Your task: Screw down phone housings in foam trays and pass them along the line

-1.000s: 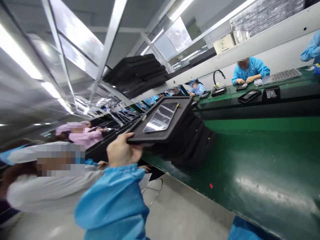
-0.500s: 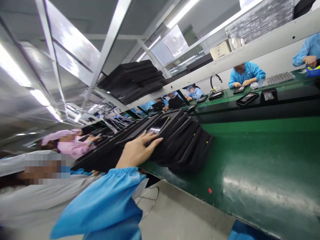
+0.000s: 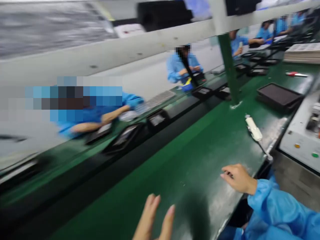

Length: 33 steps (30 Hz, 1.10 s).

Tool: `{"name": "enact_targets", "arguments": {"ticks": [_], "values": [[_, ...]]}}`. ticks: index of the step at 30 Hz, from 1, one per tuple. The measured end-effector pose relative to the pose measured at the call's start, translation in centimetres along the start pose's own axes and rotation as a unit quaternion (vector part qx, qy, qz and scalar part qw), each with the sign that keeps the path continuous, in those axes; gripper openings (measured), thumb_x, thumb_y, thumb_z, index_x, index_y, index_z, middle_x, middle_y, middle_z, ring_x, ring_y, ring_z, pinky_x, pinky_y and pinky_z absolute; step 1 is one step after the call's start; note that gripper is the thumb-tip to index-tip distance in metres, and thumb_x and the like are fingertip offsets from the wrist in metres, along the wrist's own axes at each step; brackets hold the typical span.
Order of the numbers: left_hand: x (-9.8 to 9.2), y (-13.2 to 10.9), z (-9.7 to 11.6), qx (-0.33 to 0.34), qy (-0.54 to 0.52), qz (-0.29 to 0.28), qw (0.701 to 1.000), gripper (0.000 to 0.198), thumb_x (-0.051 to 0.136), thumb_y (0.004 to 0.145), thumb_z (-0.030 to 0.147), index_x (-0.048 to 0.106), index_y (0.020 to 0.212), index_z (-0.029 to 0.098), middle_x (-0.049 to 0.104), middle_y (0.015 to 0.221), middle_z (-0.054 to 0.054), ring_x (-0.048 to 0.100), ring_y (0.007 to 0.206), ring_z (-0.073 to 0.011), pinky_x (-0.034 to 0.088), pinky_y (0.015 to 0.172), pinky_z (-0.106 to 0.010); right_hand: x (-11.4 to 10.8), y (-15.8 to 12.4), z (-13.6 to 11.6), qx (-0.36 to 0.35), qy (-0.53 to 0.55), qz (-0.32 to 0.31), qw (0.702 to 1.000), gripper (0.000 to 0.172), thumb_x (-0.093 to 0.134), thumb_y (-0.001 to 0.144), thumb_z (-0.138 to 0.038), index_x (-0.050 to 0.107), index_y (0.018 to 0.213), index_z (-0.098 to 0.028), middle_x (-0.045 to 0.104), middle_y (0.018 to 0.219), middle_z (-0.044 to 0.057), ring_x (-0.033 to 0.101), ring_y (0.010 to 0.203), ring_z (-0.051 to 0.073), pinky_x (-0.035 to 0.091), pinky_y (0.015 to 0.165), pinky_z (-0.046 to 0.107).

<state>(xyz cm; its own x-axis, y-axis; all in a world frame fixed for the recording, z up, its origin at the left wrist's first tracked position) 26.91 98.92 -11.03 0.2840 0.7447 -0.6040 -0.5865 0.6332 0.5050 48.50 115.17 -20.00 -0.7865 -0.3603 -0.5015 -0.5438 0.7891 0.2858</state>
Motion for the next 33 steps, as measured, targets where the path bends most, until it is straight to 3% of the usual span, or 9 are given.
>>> {"name": "enact_targets", "arguments": {"ticks": [2,4,6,8,12,16,20,25,33], "values": [[10.0,-1.6,1.9,-0.016,-0.112,-0.129,0.985,0.046,0.055,0.086,0.041,0.057,0.129,0.025,0.053,0.140,-0.010,0.052,0.126,-0.0259,0.047,0.103,-0.039,-1.9,1.2,0.1,-0.002,-0.043,0.008,0.999,0.029,0.050,0.093,-0.034,0.069,0.105,-0.016,0.073,0.085,0.006,0.069,0.074,0.018,0.056,0.070,0.027],[17.7,-3.0,5.0,0.009,-0.168,-0.244,0.955,0.046,0.047,0.090,0.036,0.053,0.133,0.020,0.045,0.146,-0.015,0.043,0.134,-0.0267,0.038,0.111,-0.046,-4.9,2.4,-0.3,-0.001,-0.126,0.043,0.991,0.028,0.050,0.093,-0.030,0.067,0.109,-0.015,0.072,0.089,0.007,0.069,0.079,0.019,0.056,0.075,0.029],[22.7,-3.9,8.1,0.061,-0.159,-0.334,0.927,0.047,0.044,0.091,0.032,0.050,0.135,0.017,0.039,0.149,-0.016,0.033,0.140,-0.0295,0.024,0.116,-0.057,-7.9,3.8,-1.2,-0.004,-0.222,0.063,0.973,0.027,0.050,0.094,-0.026,0.065,0.112,-0.012,0.071,0.097,0.010,0.069,0.085,0.021,0.055,0.079,0.032],[25.3,-4.1,10.1,0.114,-0.111,-0.380,0.911,0.049,0.043,0.090,0.033,0.050,0.135,0.015,0.038,0.150,-0.018,0.026,0.143,-0.0334,0.014,0.115,-0.064,-9.8,5.8,-2.1,-0.002,-0.298,0.052,0.953,0.023,0.054,0.093,-0.024,0.065,0.109,-0.011,0.071,0.100,0.011,0.068,0.089,0.022,0.055,0.079,0.033],[26.9,-2.8,11.3,0.169,-0.064,-0.369,0.912,0.053,0.046,0.089,0.043,0.053,0.131,0.012,0.040,0.147,-0.023,0.026,0.142,-0.0385,0.012,0.112,-0.069,-11.5,11.1,-2.0,0.029,-0.378,0.033,0.925,0.013,0.068,0.085,-0.027,0.064,0.094,-0.018,0.070,0.092,0.005,0.067,0.086,0.021,0.052,0.069,0.028],[26.1,-3.1,11.6,0.193,-0.026,-0.366,0.910,0.049,0.043,0.090,0.037,0.054,0.131,0.012,0.041,0.147,-0.022,0.031,0.140,-0.0393,0.019,0.110,-0.071,-9.3,17.6,1.0,0.056,-0.445,-0.026,0.893,0.026,0.074,0.080,-0.030,0.063,0.100,-0.017,0.066,0.103,0.006,0.064,0.093,0.021,0.050,0.069,0.026],[25.7,-4.3,11.9,0.176,-0.007,-0.381,0.908,0.051,0.041,0.091,0.035,0.048,0.138,0.017,0.034,0.152,-0.014,0.028,0.142,-0.0372,0.025,0.110,-0.070,-7.1,25.0,5.3,0.075,-0.459,-0.050,0.884,0.029,0.073,0.080,-0.021,0.062,0.104,-0.009,0.062,0.111,0.014,0.060,0.100,0.022,0.049,0.081,0.032],[26.3,-6.3,10.3,0.143,-0.048,-0.317,0.936,0.066,0.049,0.086,0.054,0.036,0.145,0.028,0.029,0.155,-0.009,0.027,0.142,-0.0401,0.028,0.109,-0.074,-7.7,33.2,8.5,0.093,-0.469,0.000,0.878,0.030,0.056,0.095,-0.029,0.057,0.118,-0.009,0.054,0.123,0.011,0.055,0.111,0.021,0.045,0.099,0.044],[30.2,-9.9,8.5,0.157,-0.022,-0.338,0.928,0.080,0.057,0.080,0.036,0.017,0.149,0.027,0.022,0.156,-0.014,0.025,0.141,-0.0451,0.033,0.104,-0.077,-4.0,37.5,7.8,0.064,-0.413,-0.021,0.908,0.034,0.059,0.094,-0.036,0.057,0.119,-0.012,0.057,0.117,0.010,0.059,0.102,0.021,0.053,0.088,0.041]]}}
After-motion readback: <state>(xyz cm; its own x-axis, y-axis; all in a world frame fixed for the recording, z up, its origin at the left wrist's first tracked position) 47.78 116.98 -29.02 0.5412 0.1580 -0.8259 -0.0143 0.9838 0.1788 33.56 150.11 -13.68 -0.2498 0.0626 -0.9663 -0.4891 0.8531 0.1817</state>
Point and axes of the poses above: each hand's wrist, its own y-axis towards the middle knuckle, its own x-axis out of the palm, z = x × y, the point moved 9 cm from there along y, towards the middle knuckle
